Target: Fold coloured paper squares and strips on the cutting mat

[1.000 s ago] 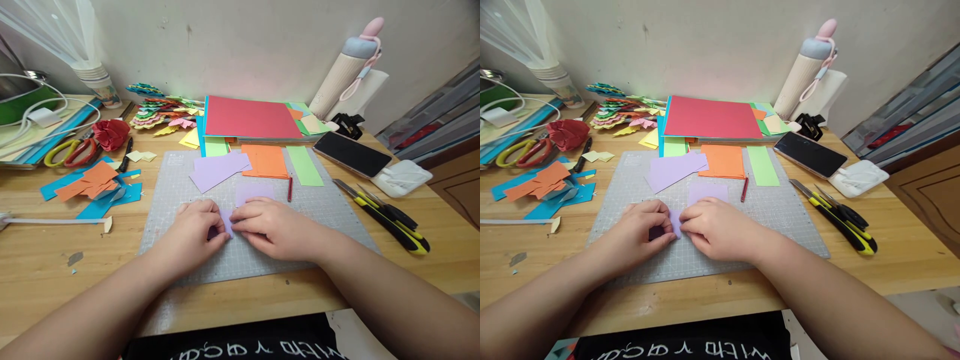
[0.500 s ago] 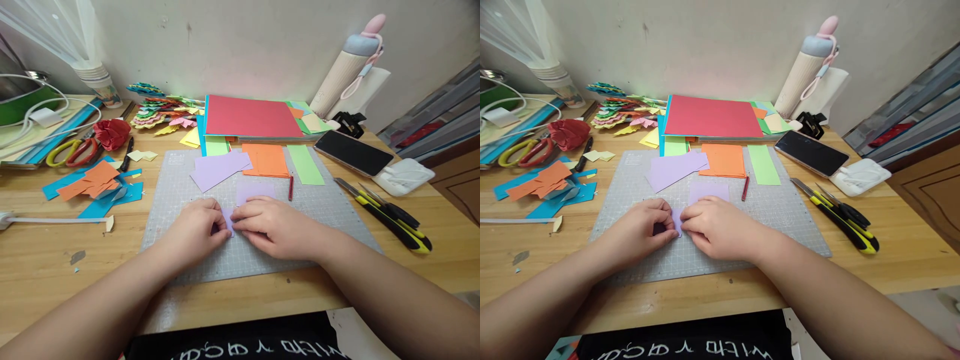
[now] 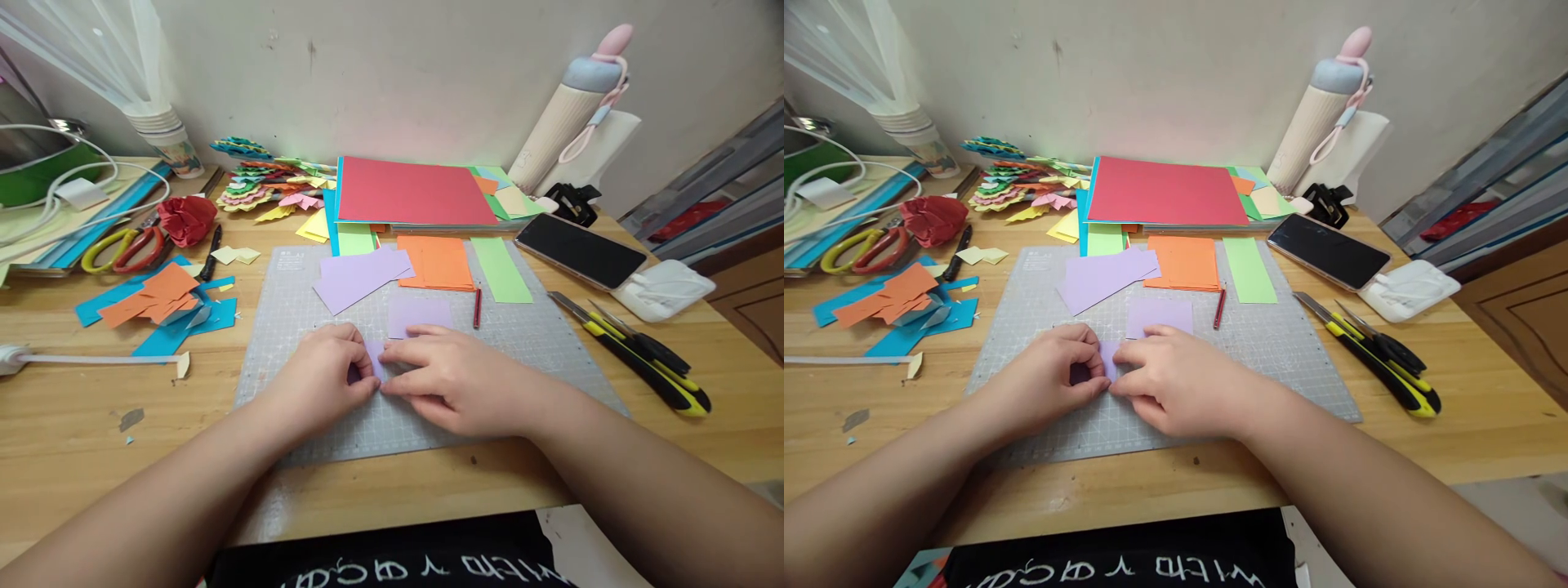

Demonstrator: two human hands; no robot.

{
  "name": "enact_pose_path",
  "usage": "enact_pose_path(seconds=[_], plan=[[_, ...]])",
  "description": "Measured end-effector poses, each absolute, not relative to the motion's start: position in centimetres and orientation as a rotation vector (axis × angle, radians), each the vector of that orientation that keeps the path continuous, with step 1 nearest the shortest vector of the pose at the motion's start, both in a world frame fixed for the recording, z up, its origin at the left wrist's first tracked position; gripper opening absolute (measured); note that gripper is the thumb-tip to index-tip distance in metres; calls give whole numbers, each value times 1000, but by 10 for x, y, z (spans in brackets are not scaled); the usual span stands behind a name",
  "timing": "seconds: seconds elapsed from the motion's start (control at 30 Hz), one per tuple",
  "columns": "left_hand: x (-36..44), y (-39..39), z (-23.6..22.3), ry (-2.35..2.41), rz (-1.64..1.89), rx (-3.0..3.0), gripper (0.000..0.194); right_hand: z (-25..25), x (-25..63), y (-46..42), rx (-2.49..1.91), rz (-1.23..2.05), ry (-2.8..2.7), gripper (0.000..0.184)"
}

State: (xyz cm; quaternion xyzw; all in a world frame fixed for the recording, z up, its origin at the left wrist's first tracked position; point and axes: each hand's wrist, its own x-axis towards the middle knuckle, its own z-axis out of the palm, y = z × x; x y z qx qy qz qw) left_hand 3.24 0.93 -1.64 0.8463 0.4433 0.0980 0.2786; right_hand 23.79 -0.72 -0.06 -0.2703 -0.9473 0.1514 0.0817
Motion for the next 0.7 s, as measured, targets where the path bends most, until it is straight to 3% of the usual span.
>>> enact_pose_path(seconds=[0.7], plan=[[8,8,-4,1332,73,2265,18,0,233,-15,-894,434,-2828,26]])
